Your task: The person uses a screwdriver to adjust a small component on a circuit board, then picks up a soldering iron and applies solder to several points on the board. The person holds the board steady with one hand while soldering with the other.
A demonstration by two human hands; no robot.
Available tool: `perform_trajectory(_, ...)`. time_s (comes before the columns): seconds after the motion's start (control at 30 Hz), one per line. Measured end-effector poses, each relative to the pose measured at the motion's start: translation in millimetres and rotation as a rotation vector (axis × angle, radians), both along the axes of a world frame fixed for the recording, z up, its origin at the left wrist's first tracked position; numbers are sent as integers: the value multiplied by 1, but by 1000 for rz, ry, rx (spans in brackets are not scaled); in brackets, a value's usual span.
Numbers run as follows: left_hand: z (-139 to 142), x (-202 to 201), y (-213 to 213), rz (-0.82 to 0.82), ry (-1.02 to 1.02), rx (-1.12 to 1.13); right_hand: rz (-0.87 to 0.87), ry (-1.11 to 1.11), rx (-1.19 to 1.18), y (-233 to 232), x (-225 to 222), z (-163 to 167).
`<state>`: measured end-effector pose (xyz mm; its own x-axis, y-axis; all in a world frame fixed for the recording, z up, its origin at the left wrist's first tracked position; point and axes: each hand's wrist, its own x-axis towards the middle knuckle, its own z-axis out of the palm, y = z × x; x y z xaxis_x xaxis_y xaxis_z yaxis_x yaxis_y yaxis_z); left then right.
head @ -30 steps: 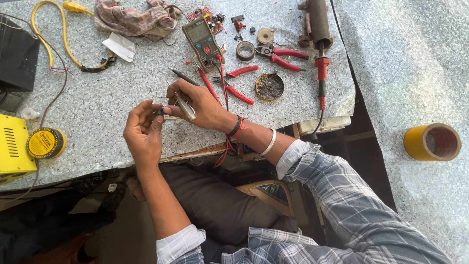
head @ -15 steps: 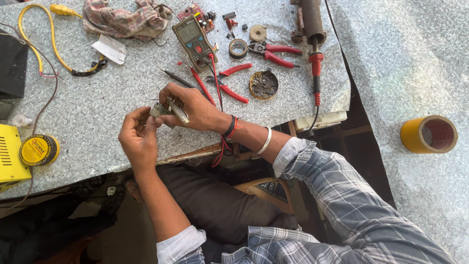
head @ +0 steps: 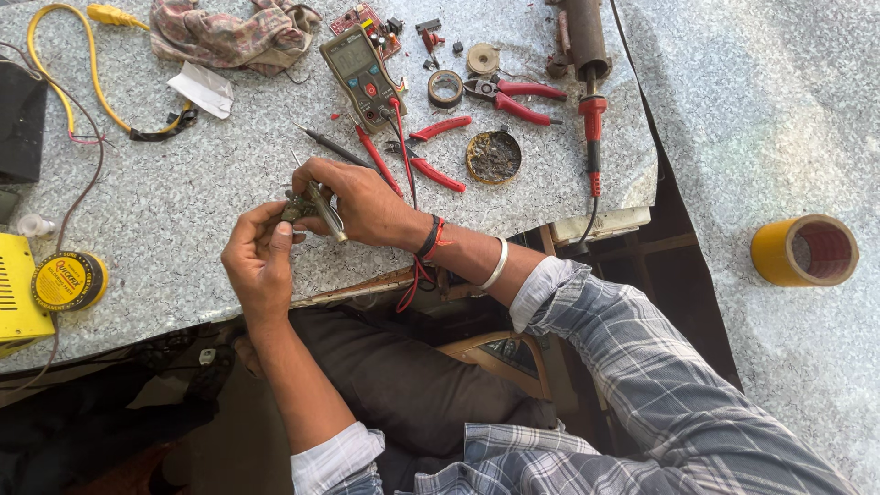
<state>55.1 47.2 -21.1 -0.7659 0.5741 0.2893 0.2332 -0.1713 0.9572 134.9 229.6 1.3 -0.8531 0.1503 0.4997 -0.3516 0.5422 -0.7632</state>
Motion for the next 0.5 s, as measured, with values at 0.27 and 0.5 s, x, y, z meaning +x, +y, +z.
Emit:
perform_trajectory(0.27, -3, -1, 2, 63, 32, -42, -23, 1, 20, -1, 0, -1)
perform_trajectory(0.5, -5, 0, 1, 118, 19, -38, -131, 6, -59, -2, 2, 4)
